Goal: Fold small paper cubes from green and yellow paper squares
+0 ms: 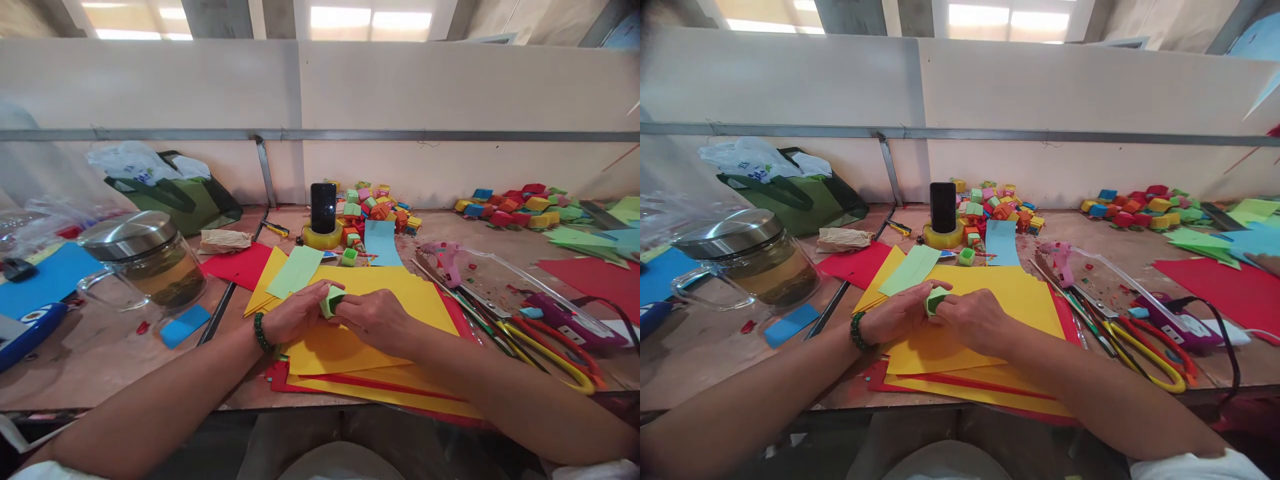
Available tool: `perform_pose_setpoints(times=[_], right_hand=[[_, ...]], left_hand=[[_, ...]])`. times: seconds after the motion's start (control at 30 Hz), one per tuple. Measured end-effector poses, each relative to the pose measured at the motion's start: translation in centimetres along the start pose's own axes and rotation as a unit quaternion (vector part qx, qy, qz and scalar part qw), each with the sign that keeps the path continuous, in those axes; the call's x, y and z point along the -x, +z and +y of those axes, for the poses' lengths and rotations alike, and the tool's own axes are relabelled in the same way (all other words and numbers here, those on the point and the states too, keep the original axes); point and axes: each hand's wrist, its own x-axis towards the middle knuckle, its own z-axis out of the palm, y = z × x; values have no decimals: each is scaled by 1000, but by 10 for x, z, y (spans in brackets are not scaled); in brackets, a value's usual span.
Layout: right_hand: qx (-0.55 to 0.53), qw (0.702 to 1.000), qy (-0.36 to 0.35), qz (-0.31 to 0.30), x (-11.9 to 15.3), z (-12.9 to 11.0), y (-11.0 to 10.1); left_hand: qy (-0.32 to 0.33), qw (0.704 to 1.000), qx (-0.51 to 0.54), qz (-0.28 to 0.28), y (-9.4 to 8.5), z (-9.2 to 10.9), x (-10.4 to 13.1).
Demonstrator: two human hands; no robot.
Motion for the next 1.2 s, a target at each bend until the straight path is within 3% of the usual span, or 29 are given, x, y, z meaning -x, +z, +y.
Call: perform_pose_setpoints(times=[0.1,0.2,0.3,0.37,0.43,0.63,0.8,1.07,1.2], right_hand=[[-20,999,-6,25,1,1,-1],[-85,992,1,98,3,7,-7],[-155,964,79,200,3,16,-16],[-172,950,117,234,1,20,-19],[-177,951,119,222,-2,21,-20],[-156,980,93,79,-4,17,-8],[-60,994,91,0,-1,18,-2],[12,997,79,3,-1,18,-1],[-23,997,65,17,-1,17,-3]], left_hand=[[4,1000,2,4,-2,0,-1],[0,1000,0,-1,-4,3,-1],[-16,1000,4,-21,-7,6,0],[-18,999,8,-29,-8,6,0],[-13,1000,2,-28,-7,4,1],[15,995,-79,-54,3,0,3],[-27,978,-176,-105,10,5,6],[-17,982,-162,-91,7,0,4],[-10,976,-193,-96,9,1,4]])
